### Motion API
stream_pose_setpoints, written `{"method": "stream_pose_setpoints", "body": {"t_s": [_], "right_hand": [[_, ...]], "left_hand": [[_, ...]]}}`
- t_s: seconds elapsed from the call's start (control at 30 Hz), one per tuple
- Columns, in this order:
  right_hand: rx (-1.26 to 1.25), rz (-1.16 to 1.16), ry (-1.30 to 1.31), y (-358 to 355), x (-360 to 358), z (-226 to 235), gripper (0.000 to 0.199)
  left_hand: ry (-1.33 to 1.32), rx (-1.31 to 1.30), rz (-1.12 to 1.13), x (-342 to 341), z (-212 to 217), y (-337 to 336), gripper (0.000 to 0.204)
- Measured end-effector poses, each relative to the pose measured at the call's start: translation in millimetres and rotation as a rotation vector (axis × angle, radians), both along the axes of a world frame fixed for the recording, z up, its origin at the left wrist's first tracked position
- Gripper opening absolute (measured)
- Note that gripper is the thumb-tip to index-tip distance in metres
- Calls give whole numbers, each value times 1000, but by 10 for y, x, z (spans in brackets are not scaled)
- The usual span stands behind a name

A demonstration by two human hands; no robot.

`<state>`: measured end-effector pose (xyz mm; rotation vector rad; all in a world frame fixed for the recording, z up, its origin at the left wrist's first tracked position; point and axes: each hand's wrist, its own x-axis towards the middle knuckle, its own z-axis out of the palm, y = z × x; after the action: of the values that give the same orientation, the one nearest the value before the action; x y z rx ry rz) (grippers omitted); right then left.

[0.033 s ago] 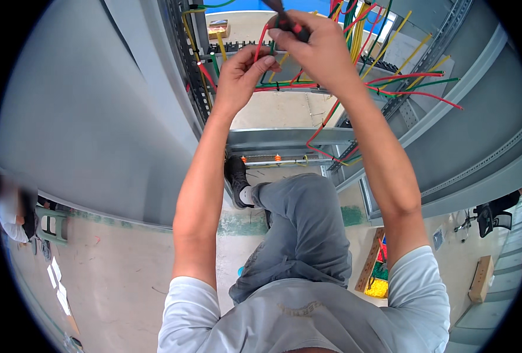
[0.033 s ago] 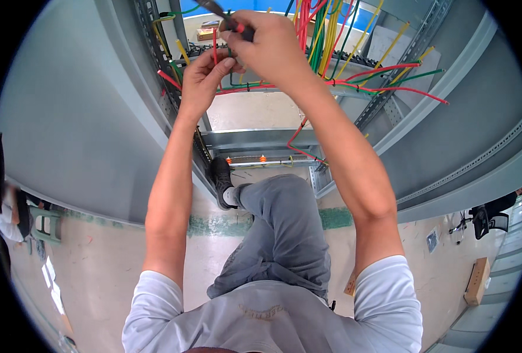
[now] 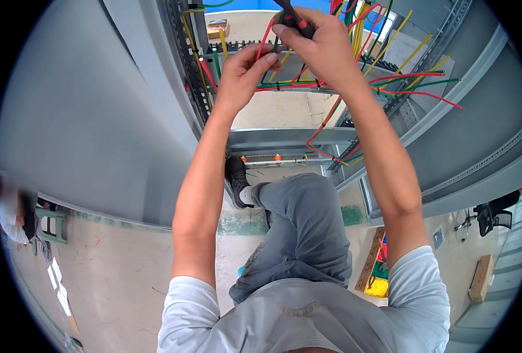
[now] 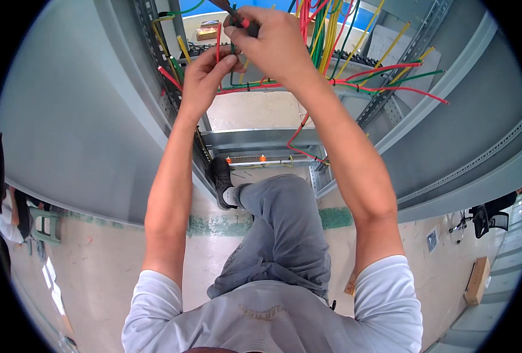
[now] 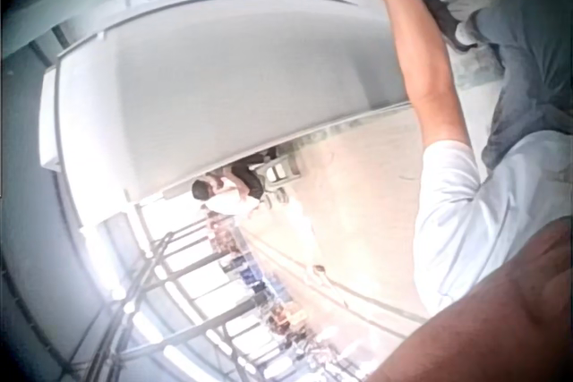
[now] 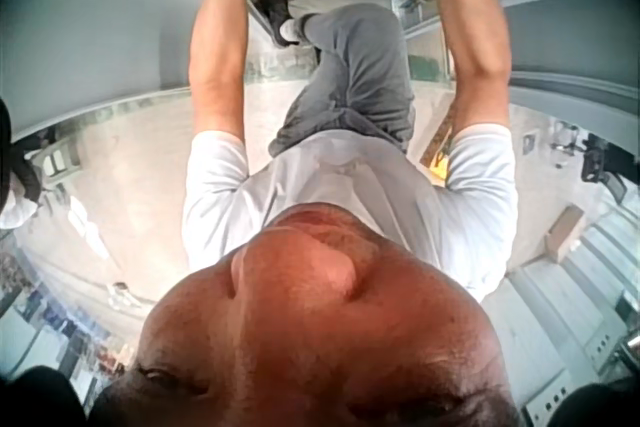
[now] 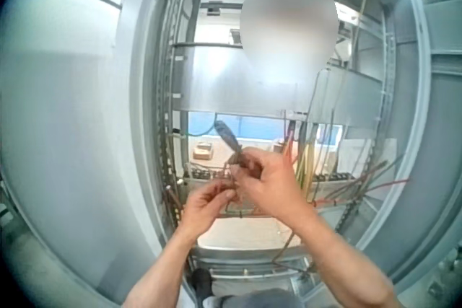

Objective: The person installs and organizes colored wires inside an open electrical cabinet. They use pliers to strip wire ends and connect them to terminal blocks, arranging the wires along the cabinet's interior.

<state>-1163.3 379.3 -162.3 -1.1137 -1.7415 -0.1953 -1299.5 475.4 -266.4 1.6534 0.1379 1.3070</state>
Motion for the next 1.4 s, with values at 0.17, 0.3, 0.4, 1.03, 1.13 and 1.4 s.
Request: {"method": "stream_pose_setpoints", "body": {"t_s": [0.17,0.3,0.4,1.03,1.13,1.4], "right_hand": [[-15,2,-21,-23,-16,18,18],[19,-50,-29,-16,56,-85,20],[65,-47,5,32,103,-135,21],[-639,222,412,-717,407,-225,44],[-867,547,611,-742,326,-239,42],[-1121,1254,1077,-459,-79,-457,50]], "left_hand": [[-14,69,-52,-6,115,59,25],[3,52,-45,29,95,62,24],[0,42,-44,58,79,91,24],[-2,-40,-37,-79,192,51,31],[-19,-33,-21,-76,190,67,28],[-172,-168,-233,-41,193,7,42]]}}
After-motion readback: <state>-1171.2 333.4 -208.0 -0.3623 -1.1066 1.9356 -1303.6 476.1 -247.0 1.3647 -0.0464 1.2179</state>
